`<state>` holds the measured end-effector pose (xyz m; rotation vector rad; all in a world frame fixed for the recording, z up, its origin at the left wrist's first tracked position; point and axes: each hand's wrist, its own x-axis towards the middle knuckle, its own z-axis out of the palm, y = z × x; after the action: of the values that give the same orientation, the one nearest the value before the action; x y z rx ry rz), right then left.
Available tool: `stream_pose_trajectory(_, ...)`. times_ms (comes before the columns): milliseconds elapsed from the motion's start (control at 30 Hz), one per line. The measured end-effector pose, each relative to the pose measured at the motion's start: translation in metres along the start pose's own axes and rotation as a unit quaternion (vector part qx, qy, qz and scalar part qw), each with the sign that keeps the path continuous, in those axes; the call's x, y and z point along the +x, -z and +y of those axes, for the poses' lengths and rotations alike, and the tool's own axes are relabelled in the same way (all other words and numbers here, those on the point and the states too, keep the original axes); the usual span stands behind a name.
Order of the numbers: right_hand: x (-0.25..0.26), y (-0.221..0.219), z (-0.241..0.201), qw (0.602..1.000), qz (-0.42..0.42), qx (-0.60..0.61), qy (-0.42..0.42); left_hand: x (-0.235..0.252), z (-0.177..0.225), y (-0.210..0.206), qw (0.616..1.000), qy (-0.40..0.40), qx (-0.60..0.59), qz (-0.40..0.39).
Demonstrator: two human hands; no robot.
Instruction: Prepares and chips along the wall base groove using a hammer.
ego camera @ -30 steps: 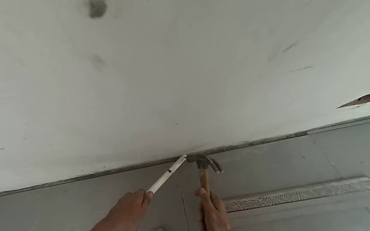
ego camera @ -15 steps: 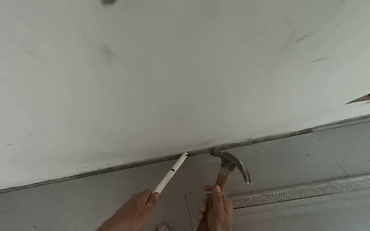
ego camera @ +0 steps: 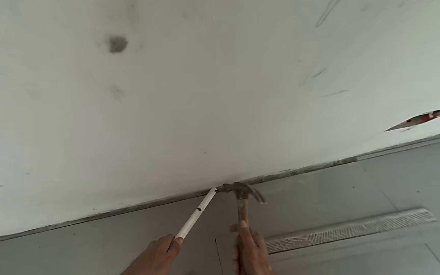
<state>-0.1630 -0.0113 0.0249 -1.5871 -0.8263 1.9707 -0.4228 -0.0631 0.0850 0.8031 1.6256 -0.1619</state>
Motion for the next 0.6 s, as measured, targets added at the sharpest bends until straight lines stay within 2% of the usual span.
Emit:
stream_pose_trajectory(100, -0.008, -0.012, 0.013, 0.997, 0.031, 0.042, 0.049, -0.002, -0.002, -0.002, 1.000, 0.008, -0.001, 0.001)
stream_pose_trajectory(200, -0.005, -0.013, 0.011, 0.999, 0.005, 0.027, -0.031, -0.004, 0.002, -0.002, 1.000, 0.014, -0.004, -0.001)
stream_pose_trajectory(233, -0.004, -0.011, 0.008, 0.999, 0.005, 0.029, -0.030, -0.004, 0.004, -0.002, 1.000, 0.015, -0.004, -0.001)
stream_pose_trajectory(333, -0.005, -0.015, 0.008, 0.997, 0.042, 0.058, 0.033, -0.003, 0.007, -0.004, 1.000, 0.017, -0.003, 0.000)
stream_pose_trajectory(367, -0.004, -0.018, 0.008, 0.997, 0.047, 0.060, 0.030, -0.002, 0.007, -0.006, 1.000, 0.020, -0.006, -0.002)
stream_pose_trajectory(467, 0.004, -0.007, -0.002, 0.998, 0.005, 0.032, -0.055, -0.005, 0.015, -0.010, 0.999, 0.027, -0.018, -0.006)
stream_pose_trajectory(600, -0.002, -0.009, -0.003, 0.996, 0.046, 0.070, 0.008, -0.007, 0.020, -0.009, 0.999, 0.030, -0.021, -0.006)
